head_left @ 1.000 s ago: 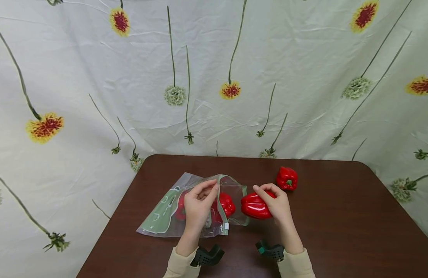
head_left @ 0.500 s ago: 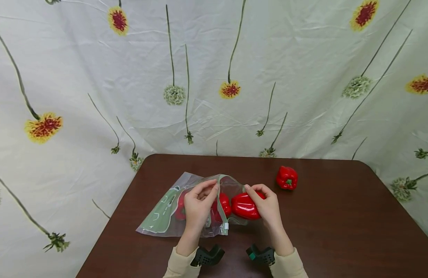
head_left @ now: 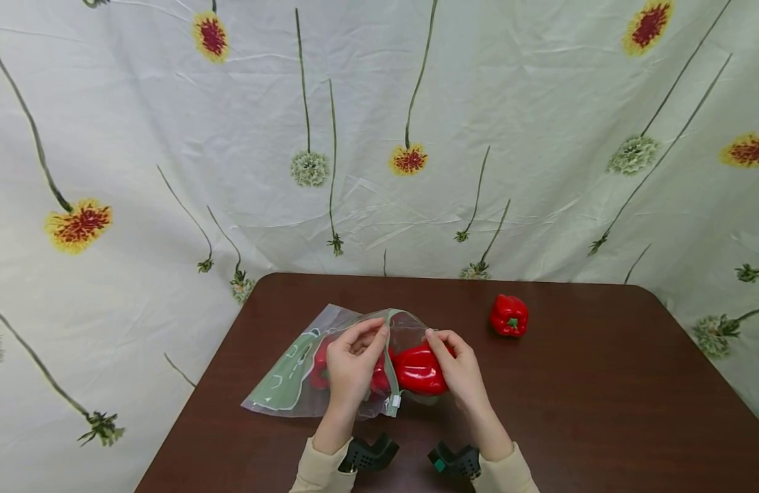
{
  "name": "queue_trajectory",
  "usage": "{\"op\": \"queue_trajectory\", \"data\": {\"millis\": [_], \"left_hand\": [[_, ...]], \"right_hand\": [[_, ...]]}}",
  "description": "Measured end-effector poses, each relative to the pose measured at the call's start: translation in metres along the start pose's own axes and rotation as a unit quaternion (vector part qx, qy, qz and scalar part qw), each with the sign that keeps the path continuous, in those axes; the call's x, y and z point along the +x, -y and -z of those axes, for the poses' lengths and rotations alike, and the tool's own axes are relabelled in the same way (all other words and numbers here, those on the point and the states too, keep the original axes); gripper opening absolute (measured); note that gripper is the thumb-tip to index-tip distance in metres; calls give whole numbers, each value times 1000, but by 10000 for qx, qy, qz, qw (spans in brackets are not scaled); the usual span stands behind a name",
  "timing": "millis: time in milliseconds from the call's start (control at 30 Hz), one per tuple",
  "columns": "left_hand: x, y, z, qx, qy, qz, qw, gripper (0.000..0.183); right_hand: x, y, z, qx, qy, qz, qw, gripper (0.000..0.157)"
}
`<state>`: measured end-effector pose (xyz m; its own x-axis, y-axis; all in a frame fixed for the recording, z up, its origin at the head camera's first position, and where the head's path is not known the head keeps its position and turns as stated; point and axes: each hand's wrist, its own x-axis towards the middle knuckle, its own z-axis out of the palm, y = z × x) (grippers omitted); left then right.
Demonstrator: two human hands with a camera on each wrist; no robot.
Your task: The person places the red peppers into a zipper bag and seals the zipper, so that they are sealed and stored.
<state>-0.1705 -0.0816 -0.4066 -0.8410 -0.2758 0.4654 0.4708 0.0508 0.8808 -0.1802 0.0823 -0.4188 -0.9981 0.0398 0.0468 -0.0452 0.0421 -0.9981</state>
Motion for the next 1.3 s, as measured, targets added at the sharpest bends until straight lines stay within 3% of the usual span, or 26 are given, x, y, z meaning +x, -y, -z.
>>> {"op": "queue_trajectory", "data": {"millis": [133,400,733,867,1133,1300], "left_hand": [[0,0,0,6,-10,-52,10000,18],[0,-1,0,110,-72,-111,9999,17],[0,-2,1,254,-164,-112,9995,17],[0,-3,2,264,-194,-119,9994,17],[-1,-24,-2,197,-112,76,9997,16],[0,-8,0,167,-138,131,9997,17]], "right_hand": [[-4,4,2,-120,520,148,9985,26],[-9,8,9,-368,1502,452,9869,52],[-8,7,19,-728,2648,752,9586,81],[-9,6,19,-852,2576,779,9593,83],[-13,7,2,-495,1492,439,9866,75],[-13,8,3,-270,1677,570,9838,72]]}}
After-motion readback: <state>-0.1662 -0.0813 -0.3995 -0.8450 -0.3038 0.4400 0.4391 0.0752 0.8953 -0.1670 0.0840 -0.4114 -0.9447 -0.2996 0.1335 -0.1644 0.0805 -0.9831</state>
